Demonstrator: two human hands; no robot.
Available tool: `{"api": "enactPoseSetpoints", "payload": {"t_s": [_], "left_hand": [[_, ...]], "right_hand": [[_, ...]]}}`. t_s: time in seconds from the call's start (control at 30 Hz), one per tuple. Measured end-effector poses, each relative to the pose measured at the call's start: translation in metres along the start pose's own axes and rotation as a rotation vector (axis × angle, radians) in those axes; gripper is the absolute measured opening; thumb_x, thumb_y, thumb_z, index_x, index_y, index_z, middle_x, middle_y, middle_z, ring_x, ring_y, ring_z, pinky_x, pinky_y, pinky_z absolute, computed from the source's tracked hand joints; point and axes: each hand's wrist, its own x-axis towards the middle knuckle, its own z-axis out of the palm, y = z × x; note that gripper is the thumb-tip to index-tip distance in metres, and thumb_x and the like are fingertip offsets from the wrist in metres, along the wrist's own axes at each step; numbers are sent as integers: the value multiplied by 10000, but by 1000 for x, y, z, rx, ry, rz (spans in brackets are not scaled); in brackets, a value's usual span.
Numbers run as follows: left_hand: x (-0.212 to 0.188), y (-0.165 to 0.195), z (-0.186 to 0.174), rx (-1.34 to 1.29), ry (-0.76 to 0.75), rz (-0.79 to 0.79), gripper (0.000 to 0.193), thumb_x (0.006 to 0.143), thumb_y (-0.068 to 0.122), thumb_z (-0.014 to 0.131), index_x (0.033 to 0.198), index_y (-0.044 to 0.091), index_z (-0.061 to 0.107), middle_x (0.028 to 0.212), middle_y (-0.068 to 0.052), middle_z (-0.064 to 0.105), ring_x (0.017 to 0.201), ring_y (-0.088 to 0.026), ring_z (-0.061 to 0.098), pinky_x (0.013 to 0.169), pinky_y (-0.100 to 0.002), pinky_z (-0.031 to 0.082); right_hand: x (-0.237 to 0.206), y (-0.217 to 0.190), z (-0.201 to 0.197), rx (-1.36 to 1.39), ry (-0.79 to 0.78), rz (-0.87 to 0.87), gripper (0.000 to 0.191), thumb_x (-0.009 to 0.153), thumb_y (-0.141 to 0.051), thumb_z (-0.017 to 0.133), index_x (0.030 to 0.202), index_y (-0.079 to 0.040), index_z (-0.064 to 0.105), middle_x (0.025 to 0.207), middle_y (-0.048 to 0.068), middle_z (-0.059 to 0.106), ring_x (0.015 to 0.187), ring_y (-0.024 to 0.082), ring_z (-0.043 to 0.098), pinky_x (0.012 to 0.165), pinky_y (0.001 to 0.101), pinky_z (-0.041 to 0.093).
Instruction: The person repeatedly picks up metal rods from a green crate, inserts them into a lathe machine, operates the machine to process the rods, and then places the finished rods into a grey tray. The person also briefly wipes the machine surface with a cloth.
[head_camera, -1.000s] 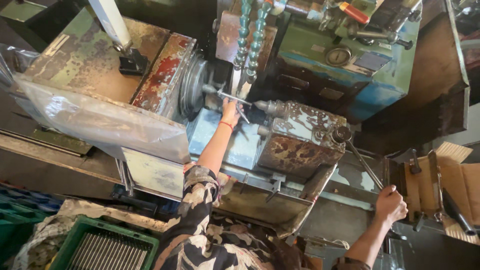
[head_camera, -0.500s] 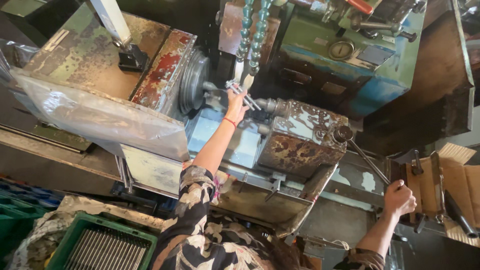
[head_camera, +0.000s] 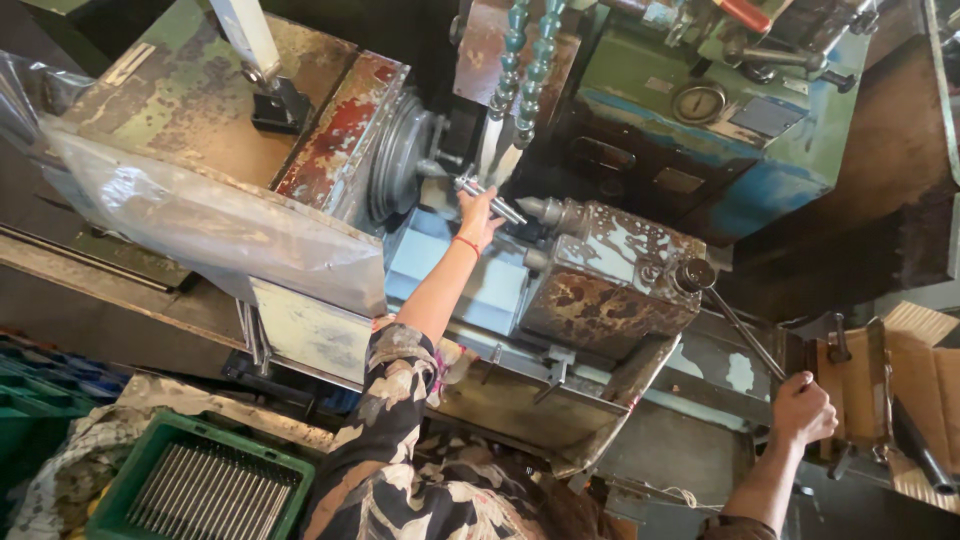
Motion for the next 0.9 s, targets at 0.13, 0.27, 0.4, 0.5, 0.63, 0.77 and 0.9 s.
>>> {"api": "enactPoseSetpoints", "payload": {"t_s": [0.13,0.27,0.4,0.5,0.63,0.77,0.9], "left_hand": [[2,3,-2,-86,29,6,592,904,76,658,1372,263,349,1278,-85,516,1079,-313,619,981,-778,438],[5,10,-12,-152,-14,-22,494,922,122,642,1322,243,379,1269,-106,519,1078,-370,621,977,-785,425],[5,17,-24,-109,-78,-100,389,950,169,631,1274,221,423,1236,-138,541,1071,-420,637,934,-798,389],[5,17,-24,-82,-101,-72,380,949,155,641,1245,216,411,1201,-131,540,1057,-421,633,947,-828,407],[5,12,-14,73,-48,14,420,937,159,641,1274,233,402,1258,-108,524,1131,-398,592,956,-823,429],[5,9,-6,81,18,118,589,913,103,663,1374,255,330,1434,-49,404,1309,-358,460,987,-794,380],[4,6,-1,55,60,153,695,879,78,705,1411,245,289,1460,-73,378,1321,-357,447,995,-755,408]], "right_hand": [[0,-1,0,-35,-2,-1,567,1122,-406,473,808,-23,748,761,263,691,797,498,680,751,583,528],[0,0,0,-4,12,3,558,1120,-384,468,794,-25,744,743,251,695,783,472,691,753,573,527],[0,0,-1,32,-15,15,572,1130,-372,454,784,-17,738,726,247,694,762,458,696,753,560,534],[1,-1,-1,12,12,6,560,1126,-372,467,784,-25,744,722,244,691,757,459,694,732,558,536],[1,-2,-1,-29,69,-25,538,1121,-374,487,792,-39,751,731,235,693,763,465,688,730,563,536],[0,-2,0,0,58,-17,523,1115,-373,487,810,-42,755,722,230,690,752,468,684,729,569,534],[-1,-1,0,5,58,-15,539,1125,-374,484,800,-36,751,707,221,682,743,457,688,727,562,538]]}}
